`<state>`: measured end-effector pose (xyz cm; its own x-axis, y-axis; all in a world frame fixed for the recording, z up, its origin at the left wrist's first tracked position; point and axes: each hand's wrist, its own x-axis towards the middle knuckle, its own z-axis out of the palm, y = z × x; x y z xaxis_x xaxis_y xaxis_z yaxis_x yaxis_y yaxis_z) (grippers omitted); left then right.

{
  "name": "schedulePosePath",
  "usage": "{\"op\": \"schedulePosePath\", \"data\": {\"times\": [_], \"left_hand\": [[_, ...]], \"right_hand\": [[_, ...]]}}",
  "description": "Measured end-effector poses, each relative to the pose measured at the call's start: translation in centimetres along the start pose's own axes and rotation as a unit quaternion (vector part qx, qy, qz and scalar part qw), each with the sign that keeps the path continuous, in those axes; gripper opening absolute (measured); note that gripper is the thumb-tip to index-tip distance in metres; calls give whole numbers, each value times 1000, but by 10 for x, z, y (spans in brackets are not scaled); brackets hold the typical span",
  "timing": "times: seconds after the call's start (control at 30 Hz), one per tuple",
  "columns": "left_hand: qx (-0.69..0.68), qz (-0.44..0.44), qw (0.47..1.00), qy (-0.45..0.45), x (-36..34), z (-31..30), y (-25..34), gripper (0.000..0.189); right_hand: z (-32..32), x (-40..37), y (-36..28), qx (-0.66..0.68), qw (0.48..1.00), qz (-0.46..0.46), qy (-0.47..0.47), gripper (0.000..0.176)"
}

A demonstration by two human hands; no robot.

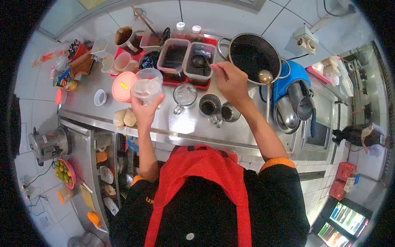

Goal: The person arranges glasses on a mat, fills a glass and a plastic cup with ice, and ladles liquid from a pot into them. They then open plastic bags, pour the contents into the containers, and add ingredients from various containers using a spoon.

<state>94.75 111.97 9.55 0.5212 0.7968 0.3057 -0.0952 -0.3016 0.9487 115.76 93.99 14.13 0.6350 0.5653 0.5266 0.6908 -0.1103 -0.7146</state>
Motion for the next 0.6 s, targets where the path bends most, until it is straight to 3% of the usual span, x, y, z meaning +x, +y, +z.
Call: {"op": "schedulePosePath", "data": {"times": [0.2,0.3,0.4,0.6], "left_hand": [[-12,-9,998,-61,8,15,9,71],[46,-1,996,-75,10,21,4,72],[136,21,987,-85,14,26,1,74],[142,3,984,-109,21,42,7,73]], "right_hand": [[-5,16,9,46,996,45,57,17],[-16,35,-2,181,961,171,119,27],[-29,50,3,266,938,168,146,26],[-62,66,-47,263,937,169,155,28]]}}
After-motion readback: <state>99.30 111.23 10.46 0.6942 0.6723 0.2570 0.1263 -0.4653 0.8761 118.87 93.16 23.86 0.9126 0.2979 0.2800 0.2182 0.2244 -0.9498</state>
